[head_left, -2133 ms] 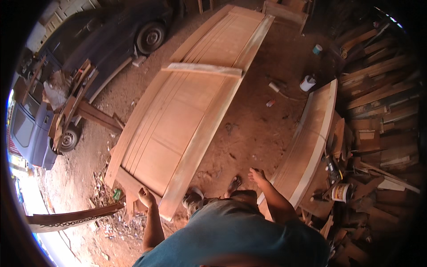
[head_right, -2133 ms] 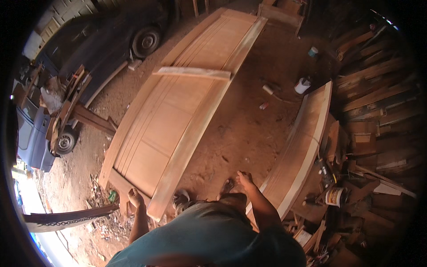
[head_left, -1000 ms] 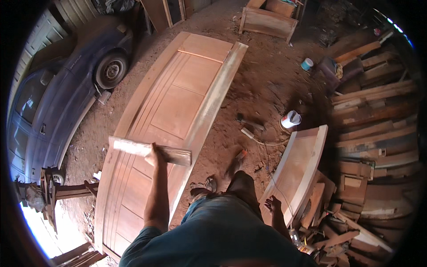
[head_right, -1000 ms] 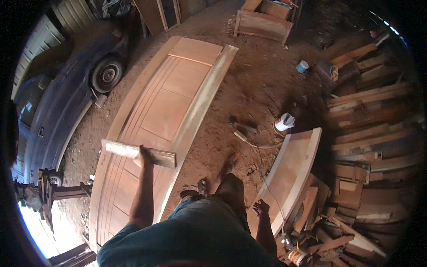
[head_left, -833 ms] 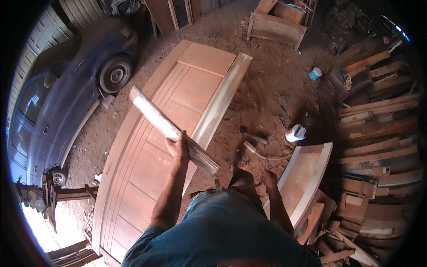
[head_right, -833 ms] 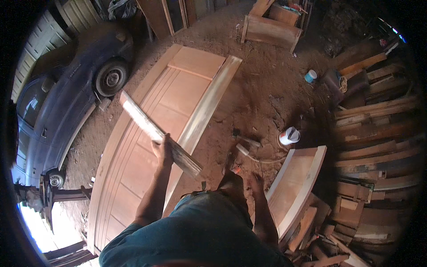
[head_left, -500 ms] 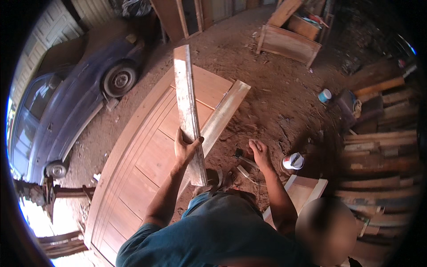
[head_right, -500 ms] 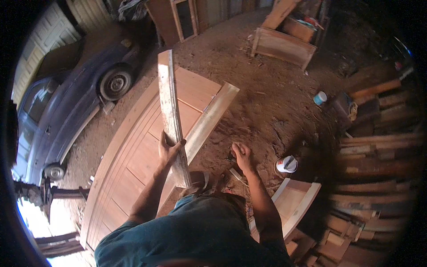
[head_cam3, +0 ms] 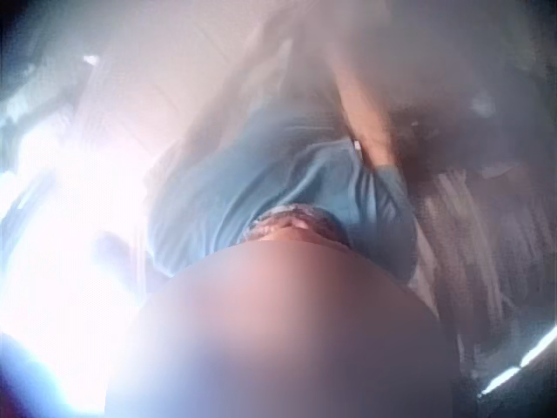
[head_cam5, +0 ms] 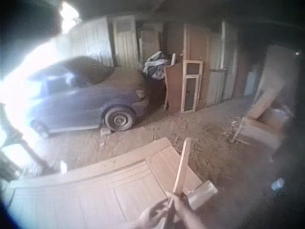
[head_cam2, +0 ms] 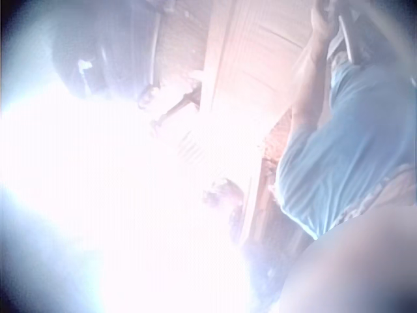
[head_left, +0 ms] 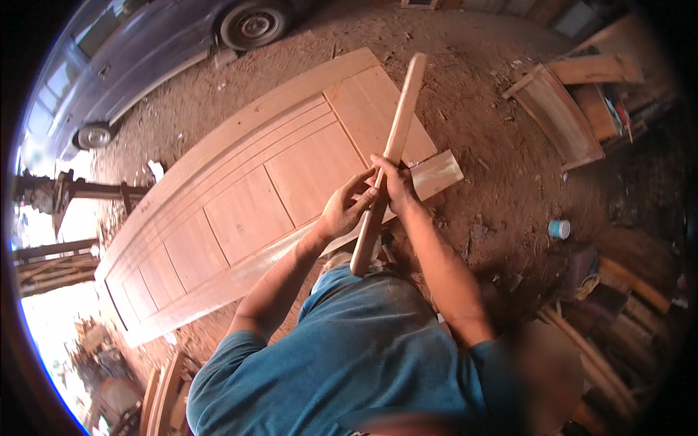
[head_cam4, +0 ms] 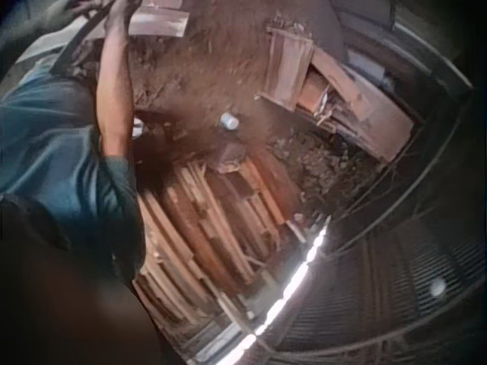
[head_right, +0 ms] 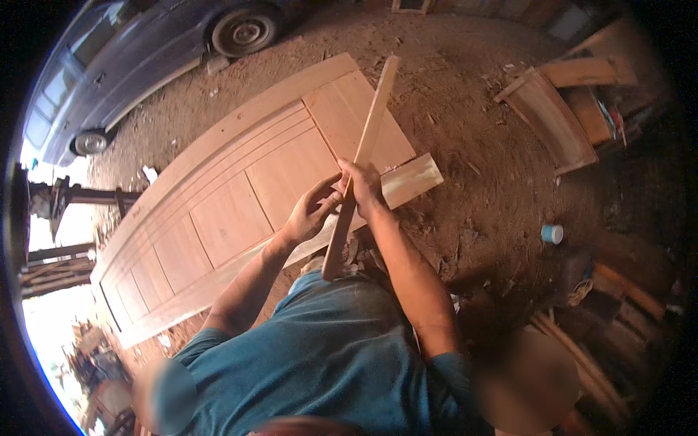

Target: The person assembles a wooden door by attaching a long wooden strip to the edge of a large door panel. They use a hammer to tap the strip into place and a tape measure to check the dimensions of the door.

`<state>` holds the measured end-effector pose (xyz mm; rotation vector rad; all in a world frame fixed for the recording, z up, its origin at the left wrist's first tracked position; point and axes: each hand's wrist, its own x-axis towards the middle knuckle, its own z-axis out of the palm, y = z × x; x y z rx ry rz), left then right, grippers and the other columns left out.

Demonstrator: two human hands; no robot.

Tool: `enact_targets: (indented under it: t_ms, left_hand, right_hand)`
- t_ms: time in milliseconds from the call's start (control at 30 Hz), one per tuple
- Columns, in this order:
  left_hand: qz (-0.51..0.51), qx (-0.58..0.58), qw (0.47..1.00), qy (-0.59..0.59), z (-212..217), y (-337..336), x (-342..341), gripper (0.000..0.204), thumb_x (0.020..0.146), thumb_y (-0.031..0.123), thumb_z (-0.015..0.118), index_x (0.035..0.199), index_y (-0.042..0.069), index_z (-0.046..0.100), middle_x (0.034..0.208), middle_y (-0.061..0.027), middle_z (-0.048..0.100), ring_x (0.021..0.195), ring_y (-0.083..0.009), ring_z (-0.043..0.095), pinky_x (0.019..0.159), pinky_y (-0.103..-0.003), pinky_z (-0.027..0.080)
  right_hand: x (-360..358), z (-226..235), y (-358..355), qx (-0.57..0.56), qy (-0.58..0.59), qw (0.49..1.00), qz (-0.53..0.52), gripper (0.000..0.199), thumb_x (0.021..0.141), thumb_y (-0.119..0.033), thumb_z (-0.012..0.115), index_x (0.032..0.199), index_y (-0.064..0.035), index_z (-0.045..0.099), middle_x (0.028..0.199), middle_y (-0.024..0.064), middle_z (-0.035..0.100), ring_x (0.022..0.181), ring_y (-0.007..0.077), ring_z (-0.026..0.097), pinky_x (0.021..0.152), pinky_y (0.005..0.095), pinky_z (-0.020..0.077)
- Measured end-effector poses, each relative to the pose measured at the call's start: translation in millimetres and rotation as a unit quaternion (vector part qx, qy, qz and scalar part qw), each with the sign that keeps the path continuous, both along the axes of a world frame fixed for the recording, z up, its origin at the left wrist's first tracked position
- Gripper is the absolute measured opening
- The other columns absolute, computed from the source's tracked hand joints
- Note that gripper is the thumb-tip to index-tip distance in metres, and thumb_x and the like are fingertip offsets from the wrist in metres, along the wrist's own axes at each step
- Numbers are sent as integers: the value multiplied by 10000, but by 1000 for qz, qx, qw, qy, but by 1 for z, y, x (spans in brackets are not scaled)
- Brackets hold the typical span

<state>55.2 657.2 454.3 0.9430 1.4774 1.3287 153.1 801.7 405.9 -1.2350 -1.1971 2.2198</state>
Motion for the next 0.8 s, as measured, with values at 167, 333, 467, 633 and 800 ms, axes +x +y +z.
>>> enact_targets:
  t_ms: [167, 333, 467, 633, 800]
  left_hand:
    - [106, -96, 987, -70, -42, 6, -15, 617, 965, 400, 623, 1361, -42, 452, 1066, -133, 627, 1034, -203, 604, 907, -320, 492]
    - [123, -139, 976, -110, -11, -1, -16, 822, 783, 544, 783, 1227, -96, 522, 1031, -167, 639, 971, -214, 614, 842, -333, 501]
    - [282, -220, 934, -23, 4, -12, 8, 744, 708, 386, 815, 1204, -91, 533, 1001, -224, 654, 934, -285, 656, 822, -386, 520]
    - [469, -285, 834, 58, -25, -50, 78, 741, 685, 338, 811, 1243, -65, 536, 1042, -249, 664, 983, -330, 662, 867, -399, 514]
    - [618, -402, 662, 133, -45, -74, 187, 708, 681, 301, 811, 1242, -40, 545, 1127, -210, 635, 1049, -309, 623, 917, -396, 481]
  right_hand:
    - [-55, 19, 29, -142, 163, 975, -52, 199, 865, -234, 622, 911, -60, 537, 820, 62, 557, 800, 199, 607, 825, 361, 542]
    - [-78, 11, 40, -151, 171, 962, 147, 334, 895, -285, 616, 1050, 5, 555, 984, 99, 606, 896, 207, 609, 856, 352, 512]
    - [-87, 4, 70, 41, 45, 940, 337, 668, 858, -546, 688, 1213, 6, 563, 1008, 104, 611, 966, 186, 592, 908, 345, 468]
    - [-67, -123, 199, 440, -81, 859, 250, 640, 897, -381, 706, 1323, 48, 497, 1244, 166, 590, 1051, 236, 628, 929, 362, 493]
    - [-44, -127, 276, 370, -284, 826, 318, 738, 902, -429, 676, 1372, 84, 433, 1438, 238, 401, 1349, 366, 400, 1076, 474, 369]
